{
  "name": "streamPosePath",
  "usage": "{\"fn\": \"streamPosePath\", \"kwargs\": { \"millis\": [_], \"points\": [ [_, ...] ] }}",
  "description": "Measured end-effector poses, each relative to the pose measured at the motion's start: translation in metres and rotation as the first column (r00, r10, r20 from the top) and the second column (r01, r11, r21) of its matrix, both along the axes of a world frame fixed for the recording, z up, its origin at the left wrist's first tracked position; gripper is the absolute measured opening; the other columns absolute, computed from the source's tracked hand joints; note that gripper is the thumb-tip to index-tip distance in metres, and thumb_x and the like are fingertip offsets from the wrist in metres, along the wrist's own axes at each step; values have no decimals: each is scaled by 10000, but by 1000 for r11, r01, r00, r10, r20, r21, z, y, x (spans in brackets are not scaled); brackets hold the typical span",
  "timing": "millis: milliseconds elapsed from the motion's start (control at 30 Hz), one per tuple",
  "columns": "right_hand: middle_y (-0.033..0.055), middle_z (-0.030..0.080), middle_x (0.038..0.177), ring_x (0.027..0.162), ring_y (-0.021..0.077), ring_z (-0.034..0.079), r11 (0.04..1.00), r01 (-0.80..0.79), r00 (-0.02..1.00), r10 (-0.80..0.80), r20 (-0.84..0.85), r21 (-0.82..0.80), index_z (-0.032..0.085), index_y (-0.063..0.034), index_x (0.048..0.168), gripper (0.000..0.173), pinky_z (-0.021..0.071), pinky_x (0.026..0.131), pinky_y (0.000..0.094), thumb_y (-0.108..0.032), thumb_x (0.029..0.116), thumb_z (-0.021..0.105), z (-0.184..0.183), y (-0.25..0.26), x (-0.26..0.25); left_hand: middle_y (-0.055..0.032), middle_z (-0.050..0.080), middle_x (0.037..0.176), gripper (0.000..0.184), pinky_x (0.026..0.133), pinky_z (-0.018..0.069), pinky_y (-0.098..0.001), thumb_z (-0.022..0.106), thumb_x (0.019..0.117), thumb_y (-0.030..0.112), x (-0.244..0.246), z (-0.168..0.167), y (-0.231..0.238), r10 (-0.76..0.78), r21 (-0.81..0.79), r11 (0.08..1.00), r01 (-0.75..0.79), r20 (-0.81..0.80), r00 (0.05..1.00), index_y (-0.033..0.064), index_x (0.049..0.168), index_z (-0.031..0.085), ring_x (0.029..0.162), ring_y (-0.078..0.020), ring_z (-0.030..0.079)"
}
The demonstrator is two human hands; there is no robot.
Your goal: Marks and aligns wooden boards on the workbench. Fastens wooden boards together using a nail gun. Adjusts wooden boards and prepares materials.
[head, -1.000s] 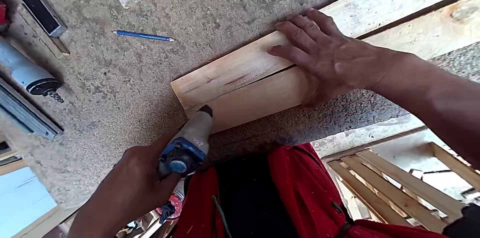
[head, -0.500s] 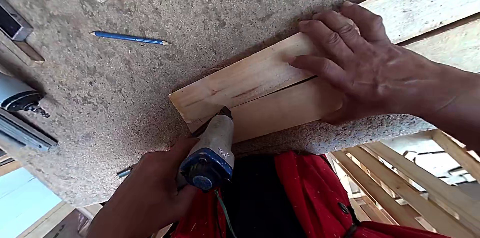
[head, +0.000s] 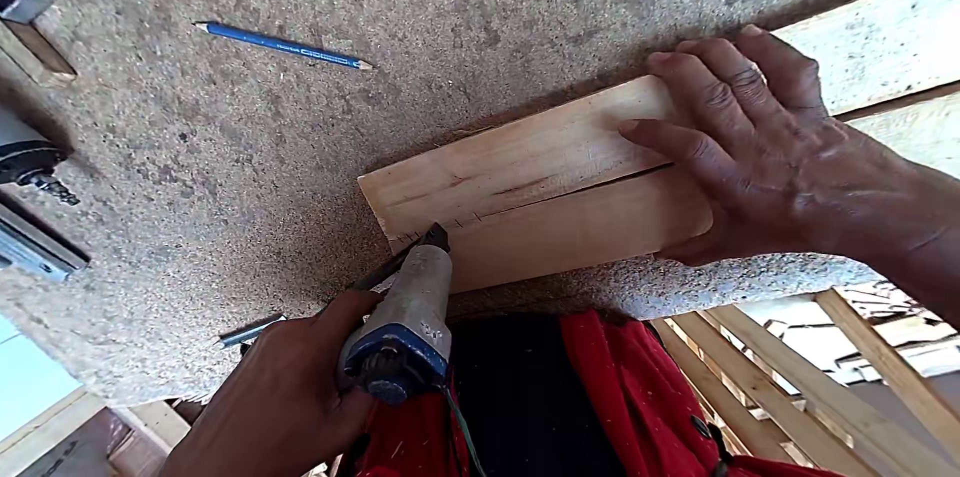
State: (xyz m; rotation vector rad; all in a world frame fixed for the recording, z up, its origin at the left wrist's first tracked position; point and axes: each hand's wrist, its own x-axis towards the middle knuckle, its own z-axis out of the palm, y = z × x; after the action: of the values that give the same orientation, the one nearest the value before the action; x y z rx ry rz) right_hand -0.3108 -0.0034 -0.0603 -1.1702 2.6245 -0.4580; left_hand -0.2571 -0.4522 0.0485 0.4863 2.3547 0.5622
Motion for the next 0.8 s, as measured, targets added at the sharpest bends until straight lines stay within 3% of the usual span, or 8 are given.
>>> {"fn": "streamPosePath", "kwargs": {
  "millis": [200, 333, 467, 667, 733, 800],
  "points": [
    [333, 201, 1633, 1497, 556, 202, 1000, -5, 1000, 4, 5, 20, 344, -144, 1573, 1353, 127, 1189, 730, -823, 471, 737, -1, 3, 1, 82, 674, 781, 429, 546, 558, -260, 636, 859, 456, 6, -4, -9, 37, 22, 999, -37, -15, 999, 178, 1184, 663, 683, -8, 663],
    [315, 181, 1653, 1516, 533, 186, 1000, -24, 1000, 24, -14, -18, 341, -123, 1577, 1374, 125, 1214, 701, -870, 484, 707, -2, 7, 2, 88, 658, 757, 367, 534, 554, -263, 628, 856, 455, 14, -2, -12, 43, 9, 999, -42, -42, 998, 178, 1093, 669, 668, -7, 654],
    [272, 106, 1690, 1556, 487, 99, 999, -11, 998, 8, 55, 50, 264, -165, 1622, 1417, 49, 1226, 703, -857, 483, 747, 9, 24, 0, 32, 711, 829, 528, 567, 578, -332, 664, 874, 483, 26, 5, -16, 9, 21, 1000, -9, 10, 1000, 202, 1320, 625, 696, -63, 689],
    [302, 68, 1682, 1548, 515, 82, 963, 59, 994, -82, 75, 261, 170, -196, 1655, 1522, 27, 1196, 750, -836, 420, 787, 22, 71, -5, 53, 698, 821, 512, 578, 558, -260, 657, 889, 479, 23, 8, 27, 8, 81, 997, -3, -68, 998, 184, 1308, 633, 705, -8, 663],
    [346, 136, 1647, 1516, 557, 151, 968, 37, 998, -50, 48, 249, 201, -189, 1644, 1516, 71, 1190, 745, -797, 401, 820, 18, 72, -5, 82, 687, 807, 465, 555, 547, -229, 635, 899, 459, 16, 7, 45, 3, 89, 996, 5, -88, 996, 186, 1275, 642, 691, 20, 651],
    [371, 256, 1583, 1451, 584, 272, 985, 26, 999, -22, -23, 170, 311, -155, 1589, 1442, 172, 1167, 729, -805, 389, 778, 11, 75, -4, 86, 686, 806, 453, 551, 550, -224, 633, 891, 433, 10, 5, 60, -15, 88, 996, 23, -85, 996, 168, 1258, 654, 688, 19, 653]
  ]
}}
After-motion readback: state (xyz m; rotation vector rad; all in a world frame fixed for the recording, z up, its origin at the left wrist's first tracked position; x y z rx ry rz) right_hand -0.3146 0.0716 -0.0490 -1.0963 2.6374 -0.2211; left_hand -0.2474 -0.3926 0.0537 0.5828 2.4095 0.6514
